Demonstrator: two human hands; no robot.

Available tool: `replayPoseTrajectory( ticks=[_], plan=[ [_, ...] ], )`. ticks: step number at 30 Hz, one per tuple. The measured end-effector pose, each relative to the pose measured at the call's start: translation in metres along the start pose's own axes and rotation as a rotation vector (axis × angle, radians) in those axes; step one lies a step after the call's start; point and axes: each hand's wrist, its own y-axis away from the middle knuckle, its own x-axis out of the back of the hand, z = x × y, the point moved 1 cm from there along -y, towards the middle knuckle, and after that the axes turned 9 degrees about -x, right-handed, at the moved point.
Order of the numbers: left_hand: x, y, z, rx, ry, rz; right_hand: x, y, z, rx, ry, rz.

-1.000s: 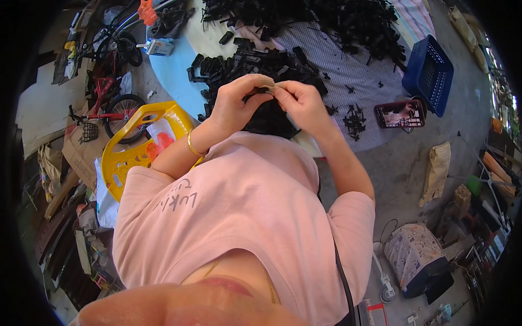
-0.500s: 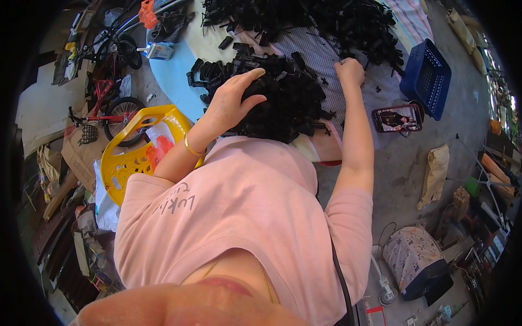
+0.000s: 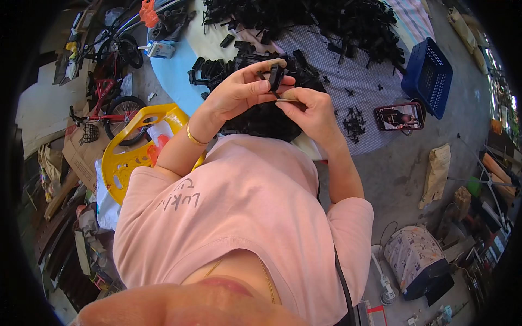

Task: The recorder is assembling and grouping bundles of black hair or synthetic fibers.

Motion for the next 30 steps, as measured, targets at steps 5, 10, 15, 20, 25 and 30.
replayPoseTrajectory(
  ticks=[5, 10, 15, 20, 25, 30],
  plan=[
    [-0.001, 0.009, 0.003, -0.023, 0.082, 0.111, -0.006, 0.008, -0.006, -0.057, -0.074, 0.08],
    [-0.011, 0.011, 0.005, -0.212, -0.183, 0.193, -0.006, 0.003, -0.017, -0.134, -0.278, 0.102],
    [-0.012, 0.012, -0.004, -0.315, -0.431, 0.134, -0.017, -0.009, -0.016, -0.153, -0.276, 0.052],
    [-0.018, 0.021, -0.002, -0.29, -0.493, 0.151, -0.015, -0.006, -0.018, -0.15, -0.247, 0.011],
    [-0.016, 0.025, 0.0, -0.255, -0.574, 0.121, -0.015, 0.003, -0.025, -0.059, -0.148, 0.052],
    [-0.019, 0.027, 0.003, -0.217, -0.669, 0.122, -0.01, 0.004, -0.033, 0.006, 0.016, 0.042]
  ],
)
